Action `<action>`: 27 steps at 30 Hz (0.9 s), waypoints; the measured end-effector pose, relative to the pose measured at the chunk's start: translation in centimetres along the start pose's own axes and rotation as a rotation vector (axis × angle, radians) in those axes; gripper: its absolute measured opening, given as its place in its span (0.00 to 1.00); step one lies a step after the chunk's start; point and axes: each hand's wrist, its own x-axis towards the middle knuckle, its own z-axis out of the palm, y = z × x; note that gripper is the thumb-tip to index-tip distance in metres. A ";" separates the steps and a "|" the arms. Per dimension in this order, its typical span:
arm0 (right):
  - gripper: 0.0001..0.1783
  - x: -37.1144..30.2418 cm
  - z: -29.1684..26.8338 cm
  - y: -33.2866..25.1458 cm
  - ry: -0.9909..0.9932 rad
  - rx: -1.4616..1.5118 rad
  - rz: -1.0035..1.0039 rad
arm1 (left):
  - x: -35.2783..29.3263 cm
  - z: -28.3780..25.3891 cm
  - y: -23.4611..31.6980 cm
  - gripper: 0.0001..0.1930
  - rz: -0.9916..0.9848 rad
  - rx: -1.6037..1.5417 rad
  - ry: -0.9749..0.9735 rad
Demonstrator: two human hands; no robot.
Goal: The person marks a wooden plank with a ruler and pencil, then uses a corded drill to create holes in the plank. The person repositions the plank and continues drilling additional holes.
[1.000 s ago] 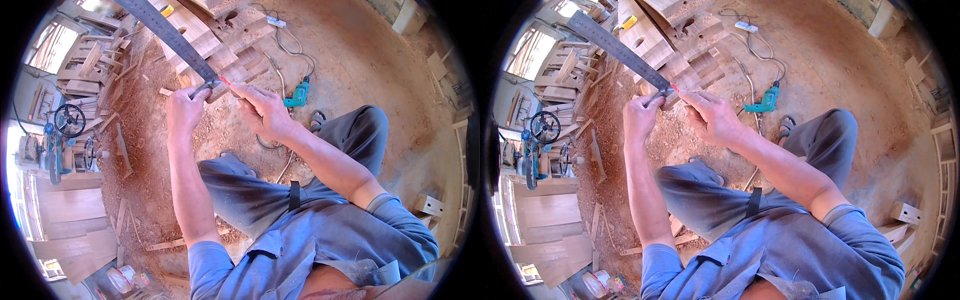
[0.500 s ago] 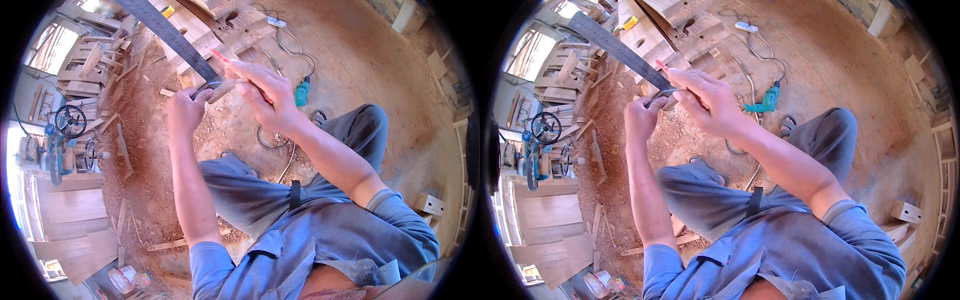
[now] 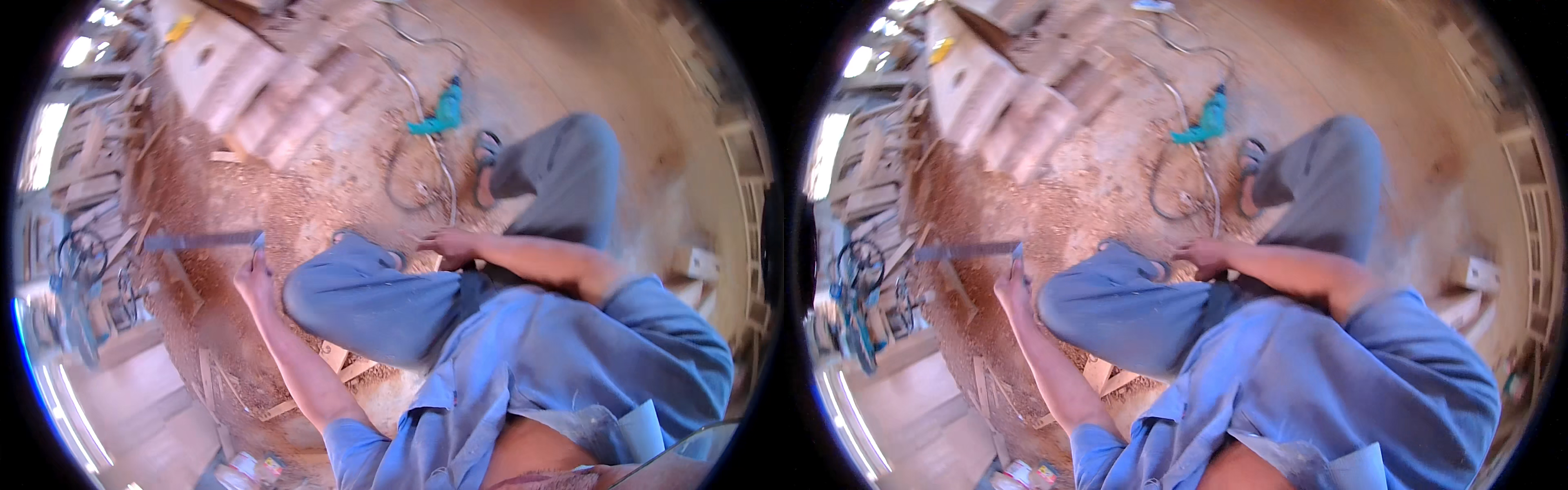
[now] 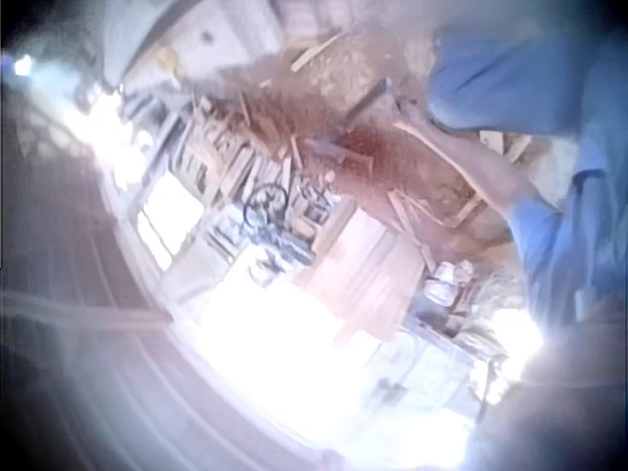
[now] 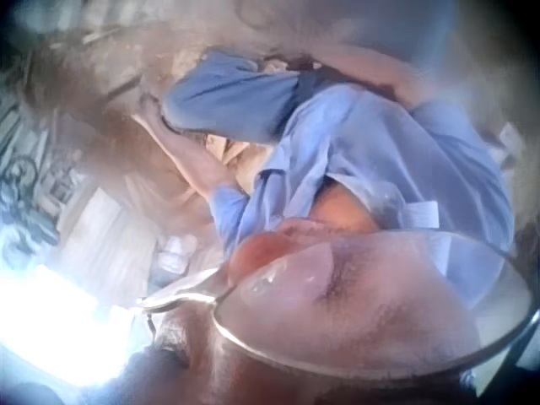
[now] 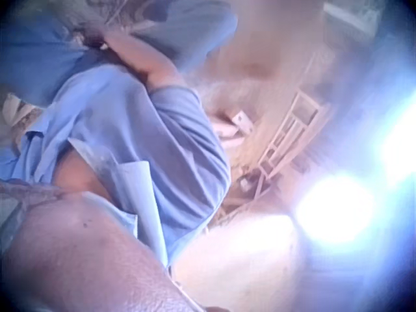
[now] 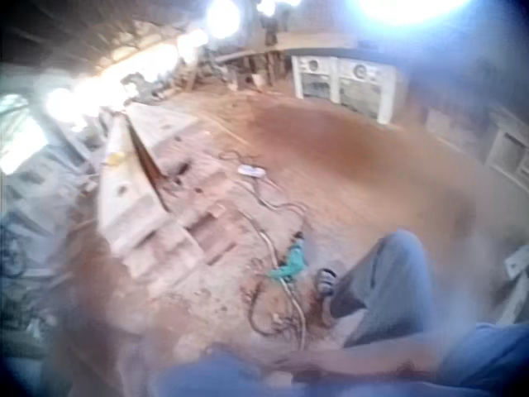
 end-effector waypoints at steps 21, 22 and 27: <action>0.11 12.7 -4.1 31.8 1.007 1.654 0.932 | 0.9 4.5 -1.8 0.14 0.046 0.245 0.190; 0.12 13.8 -5.5 31.2 1.059 1.713 0.945 | 1.2 4.8 -1.4 0.14 0.046 0.261 0.199; 0.08 17.5 -9.4 29.9 1.417 2.140 0.783 | 2.4 5.5 0.8 0.13 0.071 0.310 0.213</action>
